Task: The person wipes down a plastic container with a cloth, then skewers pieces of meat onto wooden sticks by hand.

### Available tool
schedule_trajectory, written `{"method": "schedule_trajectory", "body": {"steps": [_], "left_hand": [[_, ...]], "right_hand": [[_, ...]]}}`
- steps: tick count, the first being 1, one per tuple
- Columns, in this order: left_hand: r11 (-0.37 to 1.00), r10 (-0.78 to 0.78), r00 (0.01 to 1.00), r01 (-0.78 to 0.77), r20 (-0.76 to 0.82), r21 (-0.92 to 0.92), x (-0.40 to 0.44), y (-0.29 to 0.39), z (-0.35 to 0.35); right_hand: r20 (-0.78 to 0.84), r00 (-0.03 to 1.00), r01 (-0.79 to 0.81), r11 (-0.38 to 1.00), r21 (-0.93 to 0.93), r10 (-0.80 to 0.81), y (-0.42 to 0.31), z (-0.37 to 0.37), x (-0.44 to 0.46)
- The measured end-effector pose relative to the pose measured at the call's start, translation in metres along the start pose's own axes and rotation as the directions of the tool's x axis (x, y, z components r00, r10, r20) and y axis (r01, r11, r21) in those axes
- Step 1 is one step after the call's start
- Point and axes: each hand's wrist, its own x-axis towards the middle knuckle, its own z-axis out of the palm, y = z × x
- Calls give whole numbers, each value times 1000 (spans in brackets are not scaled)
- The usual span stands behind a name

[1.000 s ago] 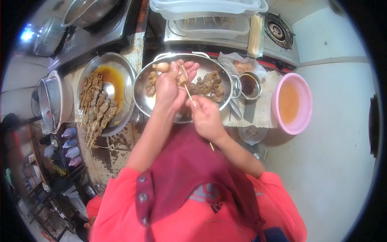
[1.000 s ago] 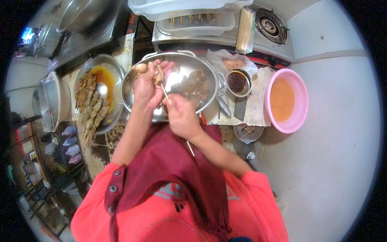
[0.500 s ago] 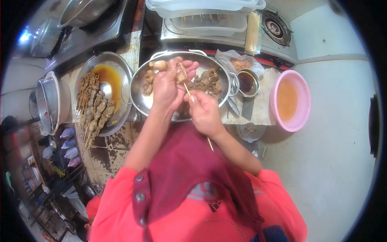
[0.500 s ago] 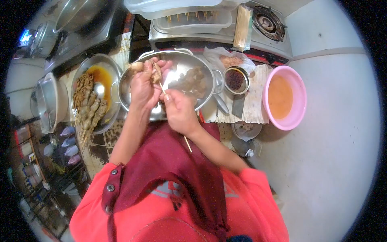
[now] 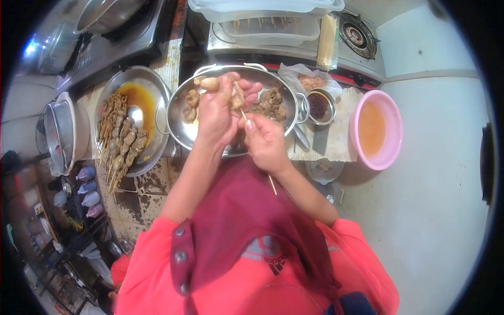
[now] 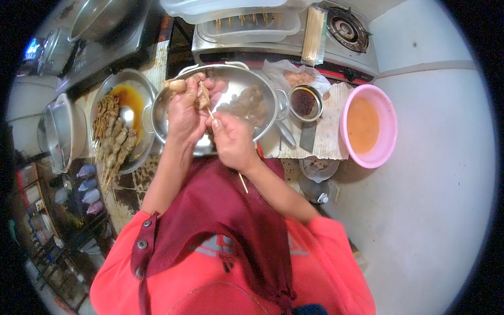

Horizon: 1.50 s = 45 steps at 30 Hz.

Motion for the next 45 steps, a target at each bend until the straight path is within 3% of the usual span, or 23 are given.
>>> {"method": "schedule_trajectory", "body": {"steps": [6,15,18,21,22,25,28,31,37,41,43,45], "left_hand": [[1000,-2,1000,2,31,-1,-4,0,4],[993,50,997,-57,63,105,-10,-6,6],[995,53,998,-56,36,86,-7,-10,4],[993,57,998,-55,-11,100,-2,-11,-2],[996,58,998,-60,31,67,0,-10,-4],[994,79,990,-87,116,64,0,-8,-3],[994,92,989,-97,117,43,0,-11,-5],[993,92,990,-82,109,-89,0,-8,-9],[977,184,983,-186,22,101,7,-7,-20],[990,139,990,-139,-31,-3,5,1,-19],[986,155,988,-154,10,-61,6,3,-25],[985,151,989,-149,10,-83,7,4,-29]], "right_hand": [[4,1000,6,998,59,-7,-2,0,0],[-2,994,108,991,-78,-109,-3,-3,3],[27,1000,8,1000,-25,-8,2,-8,6],[163,969,-186,982,-27,188,-3,-23,16],[117,988,-94,992,-82,103,0,-22,14],[101,989,-112,993,34,108,6,-25,13],[120,992,-32,999,36,27,7,-25,16],[116,984,-151,982,114,137,0,-26,13],[119,991,-62,998,-18,63,3,-27,12],[198,979,-43,997,-59,54,-6,-28,11],[256,966,52,997,-62,-35,-10,-28,11],[201,979,5,994,-110,18,-5,-30,11]]}}
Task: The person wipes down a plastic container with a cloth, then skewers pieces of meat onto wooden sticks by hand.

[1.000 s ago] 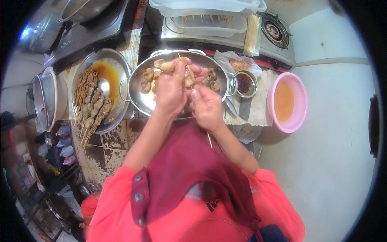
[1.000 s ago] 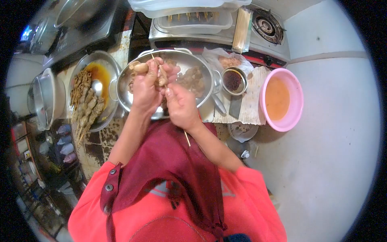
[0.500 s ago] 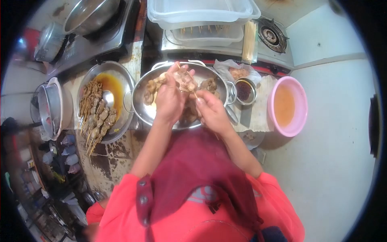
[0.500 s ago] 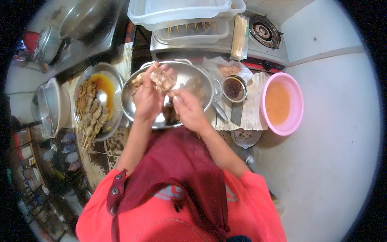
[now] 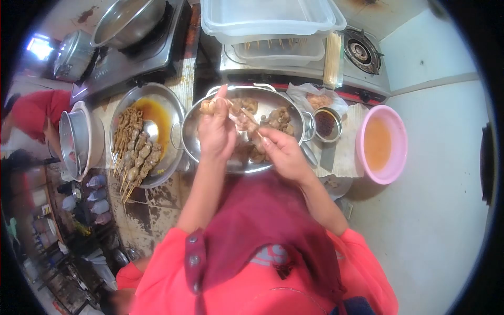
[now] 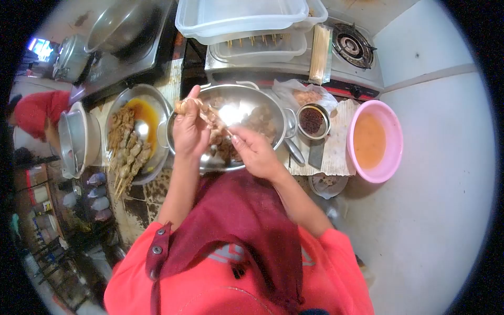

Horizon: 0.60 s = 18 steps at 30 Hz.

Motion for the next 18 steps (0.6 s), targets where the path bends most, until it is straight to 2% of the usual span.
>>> {"method": "schedule_trajectory", "body": {"steps": [2,8,13,18], "left_hand": [[1000,-22,999,23,-44,15,-1,2,-2],[995,-61,986,47,-153,-93,2,5,3],[996,-65,988,57,-143,-63,3,9,5],[994,-61,988,47,-144,-94,1,11,13]], "right_hand": [[-33,999,-9,999,-44,8,1,-1,0],[-38,999,25,983,-179,-33,-9,-4,-1],[-47,995,67,957,-282,-84,-20,-6,-2],[-87,996,-9,936,-352,-23,-37,-3,-4]]}}
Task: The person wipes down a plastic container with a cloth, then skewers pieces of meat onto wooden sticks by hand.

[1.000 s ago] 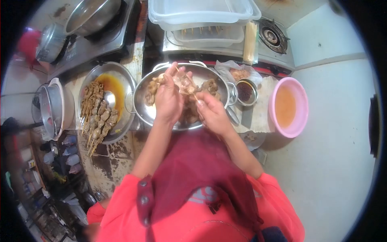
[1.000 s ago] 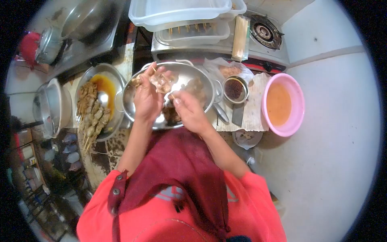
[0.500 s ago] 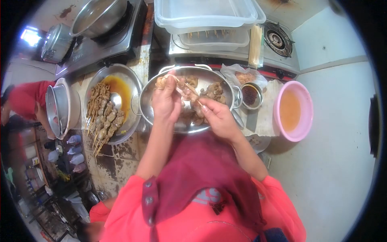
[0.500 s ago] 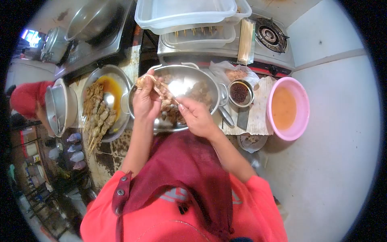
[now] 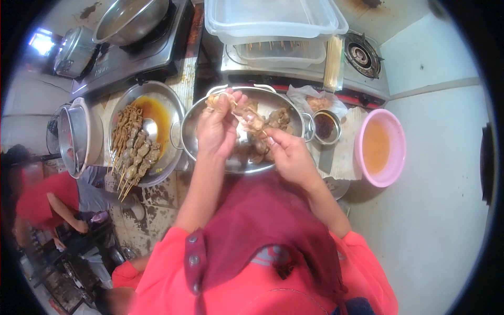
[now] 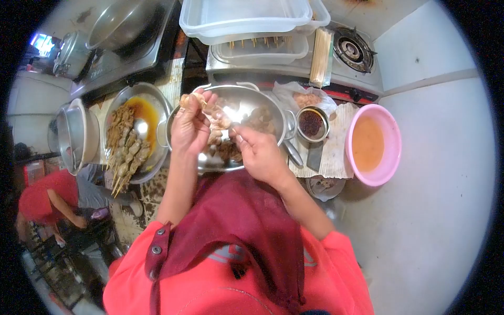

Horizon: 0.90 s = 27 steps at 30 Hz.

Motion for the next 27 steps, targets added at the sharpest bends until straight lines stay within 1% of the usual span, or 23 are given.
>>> {"method": "schedule_trajectory", "body": {"steps": [1,2,5,8,13,15,19,21,24,27], "left_hand": [[1000,-3,1000,3,7,5,-1,1,2],[1000,-5,1000,5,15,10,-1,2,3],[994,28,1000,-29,8,103,2,1,-4],[997,-9,999,12,-46,70,5,0,-7],[999,-23,999,25,-42,47,6,-2,-6],[998,-10,999,12,-38,56,5,-2,-5],[989,-48,999,45,18,142,6,1,-10],[979,-56,997,43,61,201,7,3,-14],[957,-137,985,103,108,273,9,10,-17],[930,-304,947,272,101,249,9,24,-12]], "right_hand": [[-1,1000,-16,999,-30,16,-2,0,0],[-9,1000,2,999,-32,-3,-2,0,1],[-20,999,49,998,-44,-50,-2,3,1],[-12,999,52,996,-72,-53,-3,4,0],[-10,1000,19,999,-47,-20,3,4,0],[-7,1000,21,996,-84,-21,1,2,0],[-11,1000,10,982,-190,-12,-1,-1,-1],[-10,1000,1,982,-189,-3,-1,-2,-1],[3,1000,1,982,-187,-1,-1,-3,-1],[24,1000,12,988,-155,-9,3,-5,-3]]}}
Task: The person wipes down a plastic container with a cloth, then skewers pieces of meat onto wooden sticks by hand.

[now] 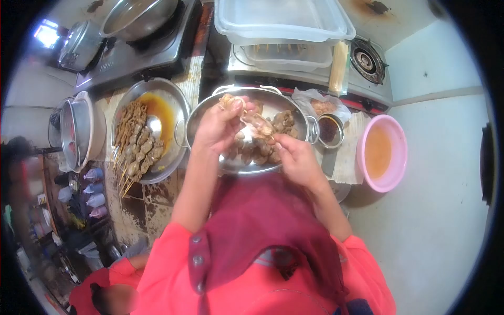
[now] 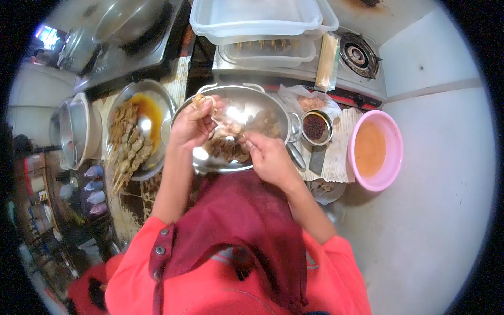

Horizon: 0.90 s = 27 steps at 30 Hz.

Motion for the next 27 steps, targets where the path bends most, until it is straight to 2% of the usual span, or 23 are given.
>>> {"method": "schedule_trajectory", "body": {"steps": [4,7,10,12,16,18,21,23,24,27], "left_hand": [[996,-87,996,87,-6,29,-4,8,1],[986,-103,993,110,-63,127,-3,7,3],[972,-96,993,108,-64,211,-1,2,0],[970,-116,992,123,-42,210,2,2,-6],[981,-176,984,174,7,86,0,3,-9],[978,-203,978,200,56,55,0,4,-14],[996,-36,993,28,108,81,-2,-3,-3],[993,117,990,-116,83,-23,-4,-6,12],[980,189,980,-184,66,-76,-4,-8,17],[946,324,946,-324,14,-32,4,-16,19]], "right_hand": [[-28,990,136,990,-43,-137,8,0,-1],[15,995,101,988,-112,-100,0,-3,-6],[-13,991,132,983,-131,-134,-2,0,-6],[-47,989,135,986,-96,-140,0,6,-6],[-52,989,141,990,19,-140,24,15,0],[55,998,12,958,288,-29,41,22,5],[190,975,-203,803,560,113,49,24,5],[192,971,-233,763,603,144,48,23,7],[154,979,-200,791,578,135,46,23,8],[25,997,-79,877,474,76,32,23,5]]}}
